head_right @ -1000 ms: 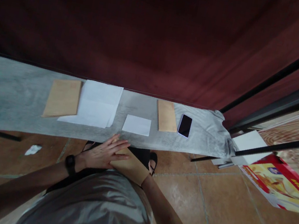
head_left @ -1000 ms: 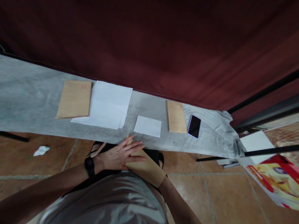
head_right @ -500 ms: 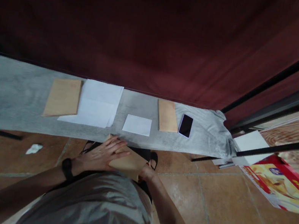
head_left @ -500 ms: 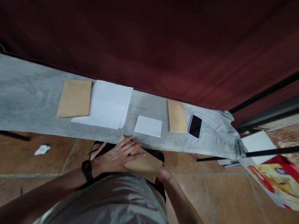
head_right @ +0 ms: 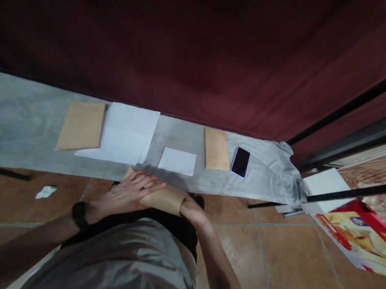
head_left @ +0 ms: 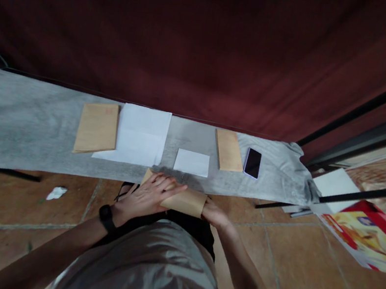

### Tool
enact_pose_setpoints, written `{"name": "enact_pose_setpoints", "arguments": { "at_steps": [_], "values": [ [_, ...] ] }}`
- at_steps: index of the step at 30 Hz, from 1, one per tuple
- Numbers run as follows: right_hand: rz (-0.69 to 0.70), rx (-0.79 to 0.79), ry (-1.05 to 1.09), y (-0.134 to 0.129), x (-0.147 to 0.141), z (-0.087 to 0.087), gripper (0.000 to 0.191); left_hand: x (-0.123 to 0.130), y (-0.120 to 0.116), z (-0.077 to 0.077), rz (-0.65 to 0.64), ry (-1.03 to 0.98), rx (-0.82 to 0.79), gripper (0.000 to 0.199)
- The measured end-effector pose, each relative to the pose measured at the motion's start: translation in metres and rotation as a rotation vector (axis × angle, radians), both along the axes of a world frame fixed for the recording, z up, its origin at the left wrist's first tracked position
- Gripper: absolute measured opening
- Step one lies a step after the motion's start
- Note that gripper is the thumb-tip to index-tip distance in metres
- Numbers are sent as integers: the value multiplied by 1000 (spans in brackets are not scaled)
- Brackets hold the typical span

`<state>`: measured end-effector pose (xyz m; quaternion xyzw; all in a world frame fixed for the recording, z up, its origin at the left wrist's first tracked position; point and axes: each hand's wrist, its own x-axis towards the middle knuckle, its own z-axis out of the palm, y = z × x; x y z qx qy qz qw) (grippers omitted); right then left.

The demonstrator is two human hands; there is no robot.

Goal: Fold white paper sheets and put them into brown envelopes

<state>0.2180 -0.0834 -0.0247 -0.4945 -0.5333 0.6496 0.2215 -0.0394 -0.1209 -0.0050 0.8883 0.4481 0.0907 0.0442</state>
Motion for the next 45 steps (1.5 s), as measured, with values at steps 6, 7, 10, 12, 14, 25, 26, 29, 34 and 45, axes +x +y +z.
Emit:
{"name": "enact_pose_setpoints", "arguments": {
  "at_steps": [6, 7, 10, 12, 14, 25, 26, 29, 34, 45],
  "values": [
    [-36, -103, 157, 20, -6, -2, 36, -15, 9, -2, 85, 38, 31, 95],
    [-54, -104, 203, 24, -5, -3, 38, -19, 11, -4, 105, 47, 39, 94],
    [-144, -65, 260, 37, -1, -10, 45, -33, 15, -8, 183, 59, 65, 91],
    [-209, 45, 167, 47, 1, -18, 45, -40, 16, -10, 246, 56, 80, 91],
    [-266, 226, -35, 57, 2, -25, 43, -45, 17, -13, 316, 50, 93, 93],
    [-256, 611, -944, 91, -29, -42, 65, -55, 21, -24, 563, 40, 123, 99],
    [-257, 609, -947, 93, -32, -43, 62, -55, 21, -26, 566, 36, 124, 99],
    [-299, 581, -882, 99, -38, -47, 49, -55, 19, -30, 561, 19, 122, 99],
    [-357, 490, -801, 107, -37, -47, 37, -57, 17, -37, 549, -30, 120, 97],
    [-564, 355, -282, 100, -18, -45, 20, -58, 18, -45, 552, -21, 120, 99]
  ]
}}
